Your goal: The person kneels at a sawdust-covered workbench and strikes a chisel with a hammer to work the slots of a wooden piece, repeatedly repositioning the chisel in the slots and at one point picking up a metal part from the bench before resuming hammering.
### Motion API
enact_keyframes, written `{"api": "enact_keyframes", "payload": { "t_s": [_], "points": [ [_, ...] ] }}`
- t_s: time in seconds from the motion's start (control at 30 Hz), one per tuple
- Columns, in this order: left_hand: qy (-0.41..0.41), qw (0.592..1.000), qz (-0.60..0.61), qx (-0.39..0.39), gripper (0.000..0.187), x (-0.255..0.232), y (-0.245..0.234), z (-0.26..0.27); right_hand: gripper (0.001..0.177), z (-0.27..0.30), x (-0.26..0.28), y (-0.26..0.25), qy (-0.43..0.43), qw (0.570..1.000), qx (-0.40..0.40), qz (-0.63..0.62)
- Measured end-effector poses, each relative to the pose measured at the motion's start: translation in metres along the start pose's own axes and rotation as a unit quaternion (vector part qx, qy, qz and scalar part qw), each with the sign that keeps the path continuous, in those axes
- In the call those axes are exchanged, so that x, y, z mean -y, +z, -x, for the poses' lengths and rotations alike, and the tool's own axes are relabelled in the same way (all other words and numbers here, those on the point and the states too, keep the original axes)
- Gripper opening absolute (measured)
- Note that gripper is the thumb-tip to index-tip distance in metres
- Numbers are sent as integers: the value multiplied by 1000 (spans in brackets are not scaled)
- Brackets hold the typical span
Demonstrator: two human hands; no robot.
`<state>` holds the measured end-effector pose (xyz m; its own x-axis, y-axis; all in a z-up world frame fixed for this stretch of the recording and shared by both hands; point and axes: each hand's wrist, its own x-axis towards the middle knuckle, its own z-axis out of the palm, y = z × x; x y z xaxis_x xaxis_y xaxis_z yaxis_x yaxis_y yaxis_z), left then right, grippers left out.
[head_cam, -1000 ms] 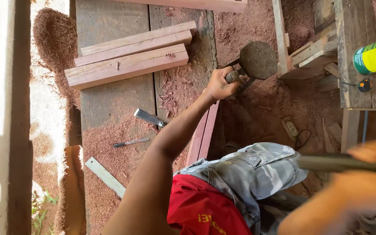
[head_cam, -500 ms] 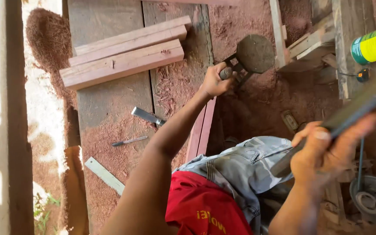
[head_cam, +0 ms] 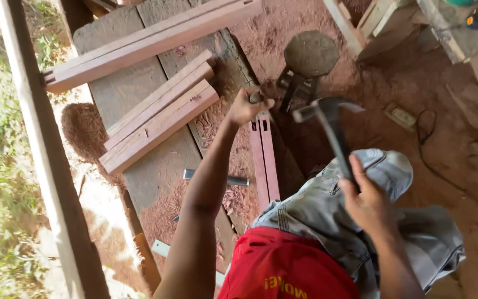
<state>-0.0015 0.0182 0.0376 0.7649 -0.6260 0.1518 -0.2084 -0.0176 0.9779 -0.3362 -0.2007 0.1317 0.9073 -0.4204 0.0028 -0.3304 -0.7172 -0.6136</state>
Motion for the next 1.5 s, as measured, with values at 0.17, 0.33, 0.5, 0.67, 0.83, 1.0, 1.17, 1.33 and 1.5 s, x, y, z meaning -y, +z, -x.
{"api": "enact_keyframes", "payload": {
  "t_s": [0.17, 0.33, 0.5, 0.67, 0.83, 1.0, 1.17, 1.33, 1.5],
  "points": [
    [27, 993, -8, -116, 33, 49, 17, -3, 67, -6, -24, 1, 121, 992, -14, -26],
    [98, 958, -91, -252, 34, 93, 56, 26, 69, -5, -29, 10, 148, 984, -42, -93],
    [316, 854, -217, -351, 31, 17, 117, 102, 64, 17, -59, 24, 23, 994, -102, -28],
    [22, 875, -228, -426, 35, 82, 70, 37, 64, 21, -48, 11, 40, 996, -72, -35],
    [-97, 904, -91, -405, 40, 70, 3, -55, 65, 14, -50, 13, 44, 995, -68, -52],
    [-10, 906, 26, -423, 43, 96, 17, -38, 67, 9, -44, 11, 103, 991, -43, -78],
    [41, 960, 48, -274, 28, -5, 22, 6, 69, 3, -44, 6, 155, 985, -12, -80],
    [218, 913, 195, -285, 19, -69, -4, 3, 70, 3, -32, 5, 204, 975, -4, -84],
    [182, 956, 113, -199, 17, -9, -5, -7, 69, 13, -41, 8, 132, 988, -36, -68]
  ]
}}
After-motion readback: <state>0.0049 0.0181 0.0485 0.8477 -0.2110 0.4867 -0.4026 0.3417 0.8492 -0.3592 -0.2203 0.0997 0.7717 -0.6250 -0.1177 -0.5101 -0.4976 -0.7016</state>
